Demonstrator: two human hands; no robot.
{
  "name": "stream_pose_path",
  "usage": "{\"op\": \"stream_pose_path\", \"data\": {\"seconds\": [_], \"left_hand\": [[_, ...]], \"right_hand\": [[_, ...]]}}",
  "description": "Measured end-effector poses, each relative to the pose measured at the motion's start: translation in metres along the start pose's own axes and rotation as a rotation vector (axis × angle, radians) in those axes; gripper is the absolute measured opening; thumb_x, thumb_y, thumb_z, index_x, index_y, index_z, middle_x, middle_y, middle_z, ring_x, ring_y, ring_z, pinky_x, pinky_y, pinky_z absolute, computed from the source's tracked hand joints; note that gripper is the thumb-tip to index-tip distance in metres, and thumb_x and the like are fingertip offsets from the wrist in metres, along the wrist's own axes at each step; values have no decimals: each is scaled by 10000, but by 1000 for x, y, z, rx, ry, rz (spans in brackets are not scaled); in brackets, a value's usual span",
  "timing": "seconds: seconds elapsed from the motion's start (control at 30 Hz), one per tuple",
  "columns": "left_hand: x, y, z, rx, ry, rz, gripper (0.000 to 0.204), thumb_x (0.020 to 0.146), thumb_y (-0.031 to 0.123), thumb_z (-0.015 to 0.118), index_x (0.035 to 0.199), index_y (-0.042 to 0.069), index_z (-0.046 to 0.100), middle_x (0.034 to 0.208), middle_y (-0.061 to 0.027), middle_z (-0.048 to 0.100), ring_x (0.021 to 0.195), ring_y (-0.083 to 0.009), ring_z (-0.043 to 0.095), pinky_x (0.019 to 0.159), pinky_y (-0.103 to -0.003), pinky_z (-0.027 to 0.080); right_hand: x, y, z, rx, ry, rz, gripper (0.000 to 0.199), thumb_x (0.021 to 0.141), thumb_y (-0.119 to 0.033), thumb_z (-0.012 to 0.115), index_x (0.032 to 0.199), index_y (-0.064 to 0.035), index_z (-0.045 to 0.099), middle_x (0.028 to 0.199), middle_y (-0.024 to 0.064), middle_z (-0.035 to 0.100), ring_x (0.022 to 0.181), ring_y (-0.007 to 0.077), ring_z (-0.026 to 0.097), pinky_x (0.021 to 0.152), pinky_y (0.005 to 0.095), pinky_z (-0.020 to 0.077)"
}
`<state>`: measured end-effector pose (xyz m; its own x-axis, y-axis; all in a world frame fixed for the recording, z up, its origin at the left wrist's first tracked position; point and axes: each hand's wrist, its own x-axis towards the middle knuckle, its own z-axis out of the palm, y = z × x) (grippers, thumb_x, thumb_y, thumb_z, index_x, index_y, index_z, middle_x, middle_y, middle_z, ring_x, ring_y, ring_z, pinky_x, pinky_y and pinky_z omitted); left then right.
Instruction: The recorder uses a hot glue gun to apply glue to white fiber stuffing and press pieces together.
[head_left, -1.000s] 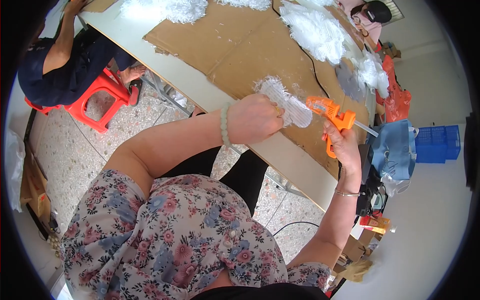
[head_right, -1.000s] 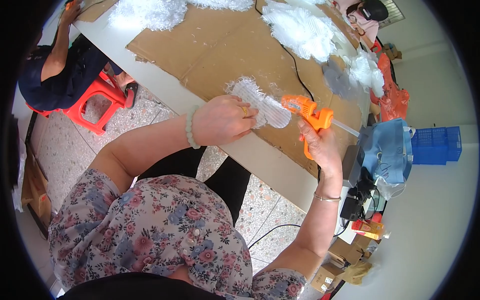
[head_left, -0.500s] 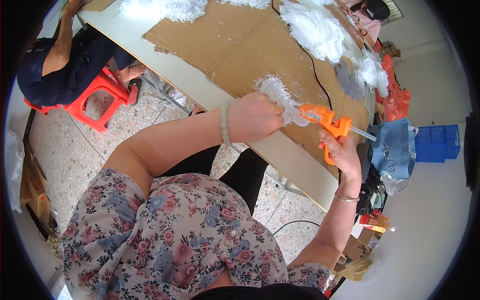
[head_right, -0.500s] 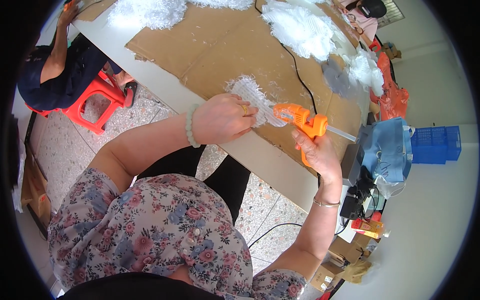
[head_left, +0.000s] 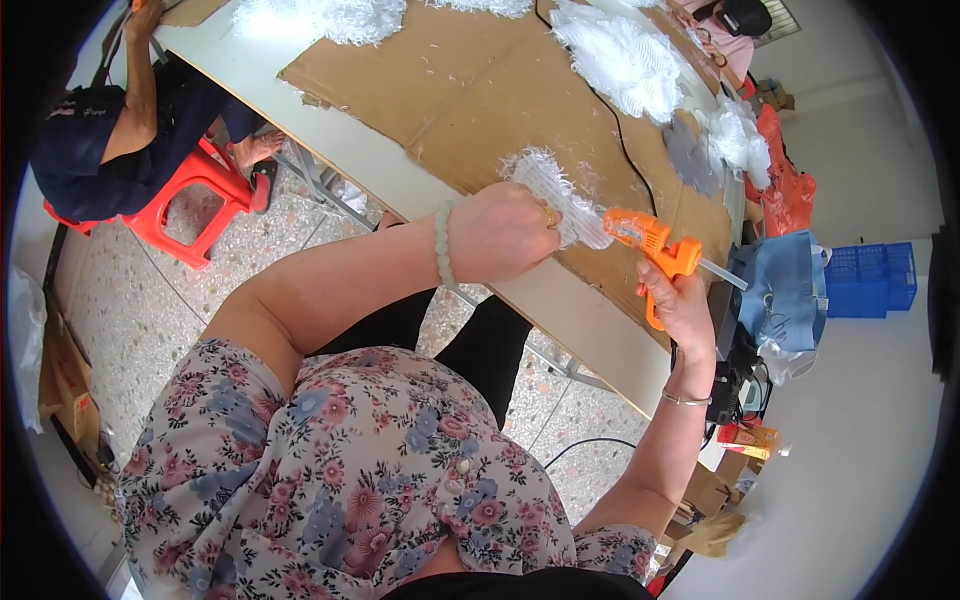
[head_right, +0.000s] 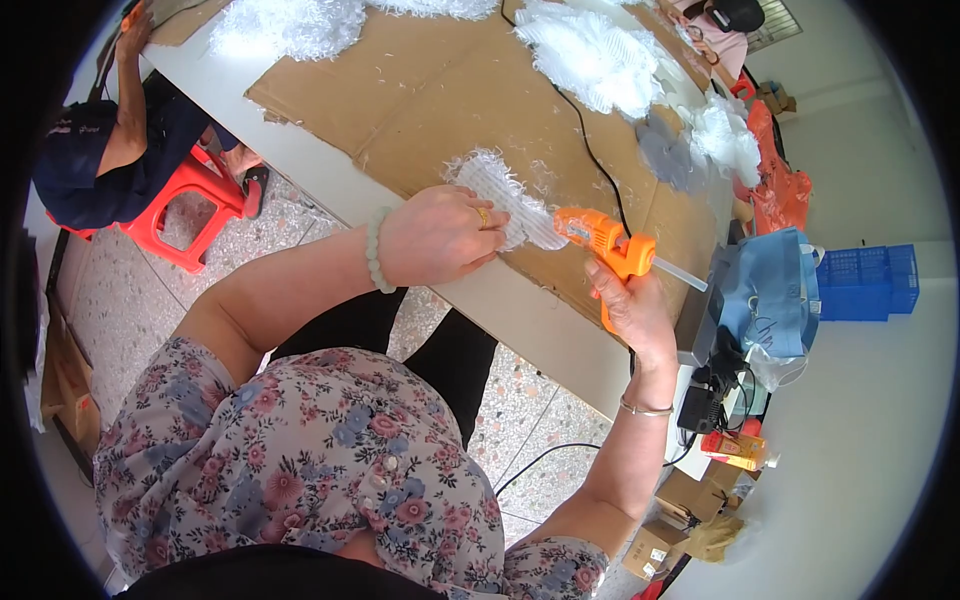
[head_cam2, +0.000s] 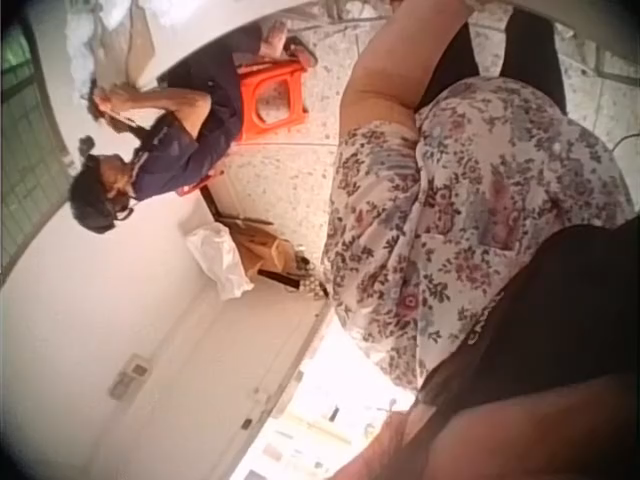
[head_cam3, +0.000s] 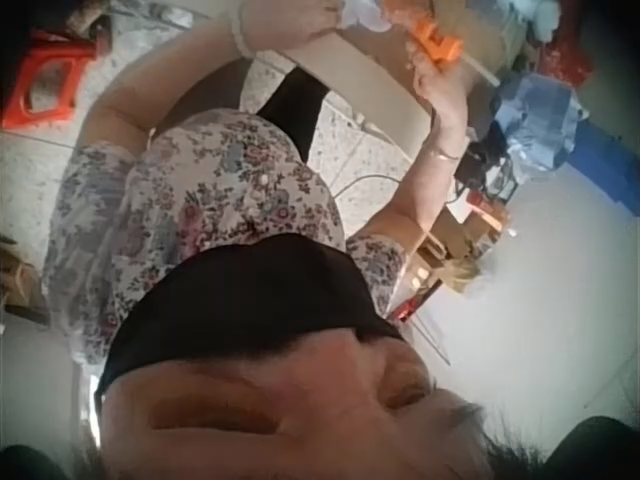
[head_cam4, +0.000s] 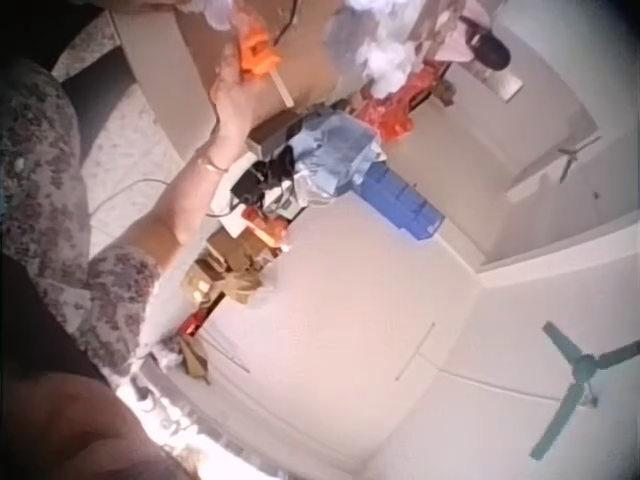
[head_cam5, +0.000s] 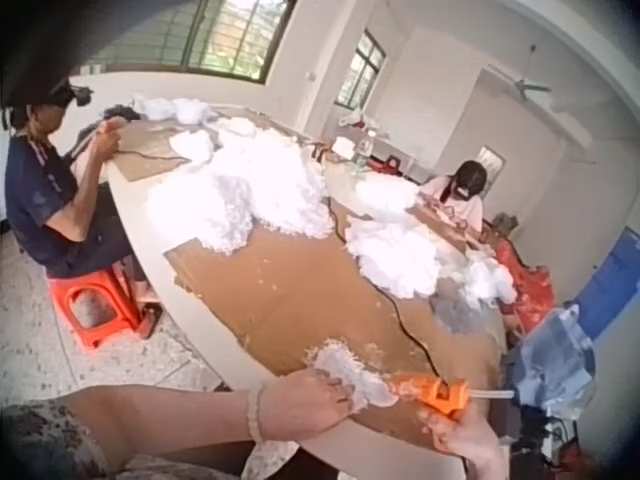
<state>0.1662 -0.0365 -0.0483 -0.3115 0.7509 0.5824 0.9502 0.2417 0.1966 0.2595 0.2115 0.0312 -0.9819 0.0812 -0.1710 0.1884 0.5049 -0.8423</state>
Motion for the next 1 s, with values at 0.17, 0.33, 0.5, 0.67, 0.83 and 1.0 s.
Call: {"op": "stream_pose_path", "data": {"seconds": [0.17,0.33,0.5,0.67,0.83,1.0], "left_hand": [[-1,0,1,19,-2,-13,99,709,129,648,747,42,619,937,-86,664,802,-229,648,720,-351,505],[-1,1,1,42,-26,-14,103,723,140,643,755,45,625,968,-87,668,851,-245,658,751,-352,508],[0,1,1,39,-31,-28,101,728,144,639,758,48,628,975,-77,669,856,-250,658,763,-353,507],[0,1,0,34,-24,-23,89,725,137,635,747,51,625,965,-78,668,849,-240,659,760,-352,507],[0,1,-1,38,-7,-9,84,723,129,633,744,49,622,953,-82,669,832,-239,657,751,-353,509],[0,-1,4,50,11,-8,86,721,123,636,753,44,629,950,-88,671,815,-238,656,742,-353,509]], "right_hand": [[-12,-9,-5,-9,10,6,387,853,-312,668,1078,-18,556,804,4,534,683,103,523,632,243,432],[-8,-1,-14,30,107,-69,367,863,-298,657,1069,-12,555,796,-3,529,687,95,516,631,237,429],[-4,10,-3,-35,72,-20,358,871,-273,652,1076,1,547,830,2,553,681,93,525,629,233,431],[-18,5,-6,-43,61,-6,380,864,-275,662,1097,0,541,839,5,548,687,93,523,639,232,435],[-17,5,-9,49,122,-59,373,862,-280,662,1082,-4,542,837,3,542,698,92,521,639,233,435],[-5,21,-6,-79,115,31,373,860,-289,663,1075,-12,536,829,1,539,694,91,522,633,236,430]]}}
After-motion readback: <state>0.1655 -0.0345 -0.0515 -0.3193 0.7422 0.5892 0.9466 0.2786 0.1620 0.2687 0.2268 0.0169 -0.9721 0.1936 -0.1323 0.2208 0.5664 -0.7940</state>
